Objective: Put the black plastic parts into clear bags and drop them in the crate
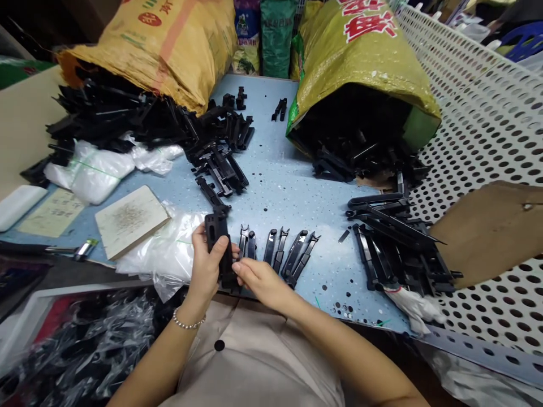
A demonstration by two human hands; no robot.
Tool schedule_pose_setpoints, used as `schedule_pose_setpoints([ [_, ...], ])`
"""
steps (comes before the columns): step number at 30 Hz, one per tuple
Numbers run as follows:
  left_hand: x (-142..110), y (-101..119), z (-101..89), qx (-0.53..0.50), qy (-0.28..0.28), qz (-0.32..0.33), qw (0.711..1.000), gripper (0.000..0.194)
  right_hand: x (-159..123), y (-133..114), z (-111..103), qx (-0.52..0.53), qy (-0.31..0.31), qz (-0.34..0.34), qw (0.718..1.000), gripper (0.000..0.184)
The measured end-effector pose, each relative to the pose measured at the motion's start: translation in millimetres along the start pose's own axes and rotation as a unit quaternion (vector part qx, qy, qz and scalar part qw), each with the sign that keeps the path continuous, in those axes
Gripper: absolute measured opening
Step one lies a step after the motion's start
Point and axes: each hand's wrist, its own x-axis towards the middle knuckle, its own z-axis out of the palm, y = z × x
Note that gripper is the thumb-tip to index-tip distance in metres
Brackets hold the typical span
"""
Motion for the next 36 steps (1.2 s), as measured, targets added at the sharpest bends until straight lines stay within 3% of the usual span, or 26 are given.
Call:
schedule_pose_setpoints([
  [2,9,-15,-15.0,0.037,0.034,0.006,0.999,0.072,15,0,-16,0.014,-0.015,0.01,1.0,0.054],
  [5,19,-41,-30.2,0.094,0.044,-0.006,0.995,0.061,58,-7,-50,-0.098,0.089,-0.022,0.991,0.047],
  [7,19,-55,-27.8,0.141,0.04,0.017,0.989,0.054,99,-14,-69,-0.191,0.181,-0.038,0.964,0.038],
  [9,16,-66,-16.7,0.194,0.025,0.054,0.979,0.049,141,-19,-82,-0.268,0.22,-0.011,0.938,0.035],
  [13,10,-72,7.0,0.238,-0.025,0.091,0.967,0.051,206,-20,-91,-0.279,0.22,0.027,0.934,0.053],
  [18,12,-71,10.5,0.196,-0.055,0.082,0.976,0.059,229,-13,-95,-0.259,0.187,0.05,0.946,0.063],
  [24,10,-70,0.9,0.143,-0.068,0.071,0.985,0.065,203,-18,-114,-0.153,0.216,0.078,0.961,0.057],
  [27,9,-59,-2.2,0.08,-0.046,0.052,0.994,0.063,161,-20,-126,-0.066,0.204,0.096,0.972,0.057],
  [30,10,-36,5.3,0.0,-0.051,0.025,0.998,0.061,102,-20,-119,0.041,0.163,0.093,0.981,0.055],
  [31,11,-28,10.2,-0.048,-0.068,0.015,0.996,0.064,81,-20,-110,0.177,0.135,0.086,0.971,0.051],
  [33,13,-11,21.0,-0.154,-0.139,-0.012,0.978,0.072,44,-18,-84,0.39,0.06,0.11,0.912,0.044],
  [36,12,7,32.1,-0.251,-0.272,-0.054,0.928,0.082,5,-12,-40,0.534,-0.012,0.143,0.833,0.04],
])
